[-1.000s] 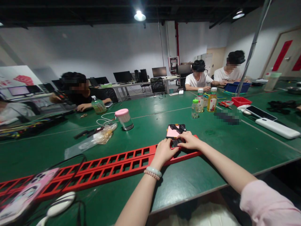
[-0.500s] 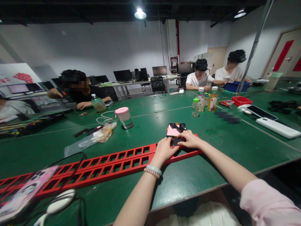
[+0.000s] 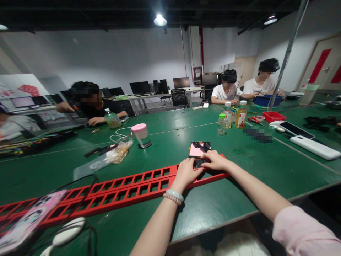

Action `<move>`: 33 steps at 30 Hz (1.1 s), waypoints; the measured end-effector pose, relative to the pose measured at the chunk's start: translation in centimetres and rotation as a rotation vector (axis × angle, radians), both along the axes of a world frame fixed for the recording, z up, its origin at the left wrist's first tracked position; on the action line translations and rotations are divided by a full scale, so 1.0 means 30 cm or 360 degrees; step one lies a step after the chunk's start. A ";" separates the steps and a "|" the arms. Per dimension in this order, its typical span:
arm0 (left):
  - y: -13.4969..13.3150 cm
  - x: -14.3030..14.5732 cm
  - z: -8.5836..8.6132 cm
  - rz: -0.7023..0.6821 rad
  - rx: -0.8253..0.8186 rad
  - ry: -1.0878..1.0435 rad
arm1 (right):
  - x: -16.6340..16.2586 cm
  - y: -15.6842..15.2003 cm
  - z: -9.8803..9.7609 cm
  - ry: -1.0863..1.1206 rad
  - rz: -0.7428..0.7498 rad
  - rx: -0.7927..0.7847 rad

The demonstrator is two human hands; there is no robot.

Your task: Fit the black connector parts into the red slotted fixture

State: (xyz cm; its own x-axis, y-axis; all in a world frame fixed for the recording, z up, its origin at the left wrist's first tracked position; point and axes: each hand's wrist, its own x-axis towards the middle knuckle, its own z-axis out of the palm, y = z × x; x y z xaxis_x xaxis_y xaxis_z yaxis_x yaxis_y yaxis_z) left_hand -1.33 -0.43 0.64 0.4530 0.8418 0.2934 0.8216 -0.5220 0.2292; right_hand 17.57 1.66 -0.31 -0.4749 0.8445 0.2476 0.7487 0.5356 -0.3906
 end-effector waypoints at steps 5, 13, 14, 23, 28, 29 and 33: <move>0.002 0.001 0.000 -0.0002 0.0017 -0.0008 | -0.003 -0.008 0.008 -0.0075 0.0023 0.0015; -0.006 0.005 0.008 0.0020 -0.0032 -0.0009 | -0.009 -0.033 0.034 -0.0305 0.0071 0.0127; -0.007 0.006 0.010 0.0027 -0.0038 -0.0007 | -0.009 -0.036 0.038 -0.0322 0.0073 0.0133; -0.001 0.001 -0.001 -0.0004 -0.0003 -0.0004 | -0.024 -0.054 0.046 -0.0432 0.0027 0.0152; -0.001 0.004 -0.003 0.0041 -0.0020 -0.0005 | -0.026 -0.063 0.047 -0.0420 0.0010 0.0137; -0.002 0.005 -0.002 0.0047 -0.0033 -0.0004 | -0.026 -0.065 0.047 -0.0415 0.0008 0.0137; -0.005 -0.003 0.000 0.0038 -0.0038 -0.0022 | -0.029 -0.066 0.045 -0.0380 0.0020 0.0146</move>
